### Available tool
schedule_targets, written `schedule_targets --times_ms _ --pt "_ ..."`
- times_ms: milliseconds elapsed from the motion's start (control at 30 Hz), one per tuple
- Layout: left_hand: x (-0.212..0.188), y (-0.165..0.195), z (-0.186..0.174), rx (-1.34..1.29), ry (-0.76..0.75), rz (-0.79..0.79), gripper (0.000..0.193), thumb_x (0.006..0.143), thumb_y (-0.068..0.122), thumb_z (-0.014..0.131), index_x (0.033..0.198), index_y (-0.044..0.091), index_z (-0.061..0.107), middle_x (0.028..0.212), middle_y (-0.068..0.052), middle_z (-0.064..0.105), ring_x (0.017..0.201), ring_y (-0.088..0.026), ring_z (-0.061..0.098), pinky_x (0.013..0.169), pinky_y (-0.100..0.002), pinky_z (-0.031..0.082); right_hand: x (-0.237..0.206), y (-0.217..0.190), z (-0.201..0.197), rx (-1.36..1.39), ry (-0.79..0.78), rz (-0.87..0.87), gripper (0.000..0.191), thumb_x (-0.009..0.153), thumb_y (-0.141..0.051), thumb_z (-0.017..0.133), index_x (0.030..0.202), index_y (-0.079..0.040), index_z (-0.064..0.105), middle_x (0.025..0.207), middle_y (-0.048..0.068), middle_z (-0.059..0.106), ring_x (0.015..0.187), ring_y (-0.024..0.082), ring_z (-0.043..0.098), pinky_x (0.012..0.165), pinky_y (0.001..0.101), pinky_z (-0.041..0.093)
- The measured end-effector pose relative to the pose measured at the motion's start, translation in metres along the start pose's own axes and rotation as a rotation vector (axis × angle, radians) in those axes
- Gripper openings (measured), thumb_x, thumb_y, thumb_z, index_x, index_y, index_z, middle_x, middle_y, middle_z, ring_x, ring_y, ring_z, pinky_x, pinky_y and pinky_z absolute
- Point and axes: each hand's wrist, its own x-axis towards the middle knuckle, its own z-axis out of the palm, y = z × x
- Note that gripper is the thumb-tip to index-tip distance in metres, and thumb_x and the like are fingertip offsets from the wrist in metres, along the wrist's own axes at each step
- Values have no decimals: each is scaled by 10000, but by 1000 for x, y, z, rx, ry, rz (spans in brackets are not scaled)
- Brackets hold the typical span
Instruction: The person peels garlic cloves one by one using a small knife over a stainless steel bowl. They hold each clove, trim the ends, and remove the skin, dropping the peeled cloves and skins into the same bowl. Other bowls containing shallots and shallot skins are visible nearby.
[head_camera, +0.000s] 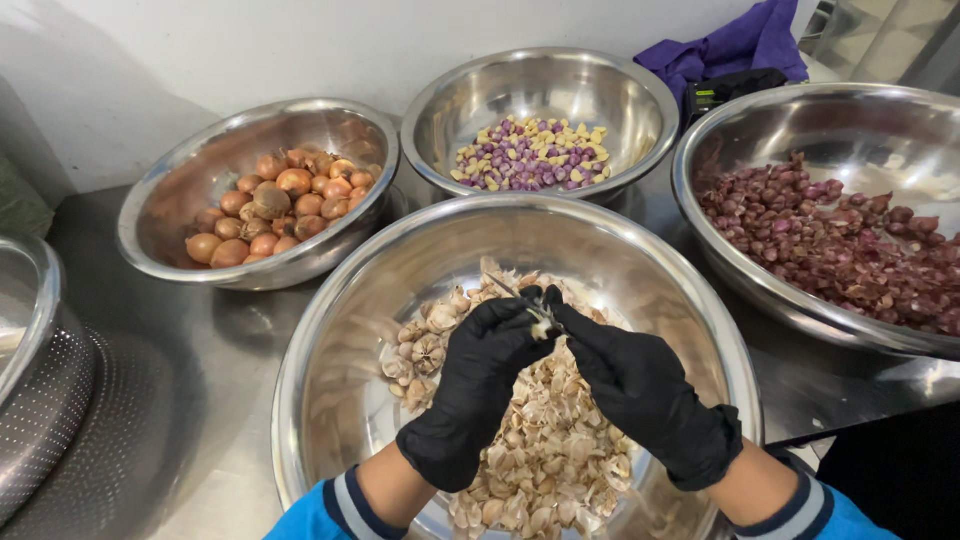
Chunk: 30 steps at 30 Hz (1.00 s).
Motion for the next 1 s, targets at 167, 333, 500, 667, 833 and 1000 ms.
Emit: schedule_targets --times_ms 167,333,500,667,833,1000 --pt "0 7 3 0 -45 -48 356 934 8 657 1287 -18 622 1202 -156 692 1072 -269 711 972 -402 575 -1 32 13 495 -82 267 511 986 -92 591 1497 -78 561 709 63 562 632 112 480 587 278 429" --pt "4 6 -2 -16 -85 -57 398 908 17 679 1303 38 632 1087 -107 683 1020 -256 719 946 -392 589 -7 31 10 683 -86 289 517 1004 -157 581 1494 -13 501 877 8 620 758 60 547 659 262 473" --pt "8 -6 -10 -34 36 20 257 886 -9 710 1119 32 610 1038 -100 721 926 -231 717 884 -405 605 -2 -1 -2 117 -97 25 541 1018 -212 563 1540 -101 474 733 124 618 648 192 587 659 339 496" --pt "7 -11 -13 -11 77 58 232 875 -20 721 1096 -7 649 1043 -116 742 924 -229 724 864 -388 606 6 -16 -6 46 -99 82 517 973 -179 581 1487 -155 530 770 199 660 562 250 605 594 355 482" --pt "3 -6 -5 172 62 90 298 846 -50 756 1137 -61 693 1135 -144 751 1018 -212 727 944 -340 582 2 6 2 80 -45 55 495 936 -108 607 1431 -117 593 766 150 691 568 170 603 583 314 494" --pt "7 7 -2 186 -51 28 368 866 -33 740 1226 -35 662 1147 -119 736 1066 -198 712 990 -324 560 2 32 17 656 -19 183 441 1021 -105 605 1454 -33 571 787 8 594 667 94 501 610 251 442"
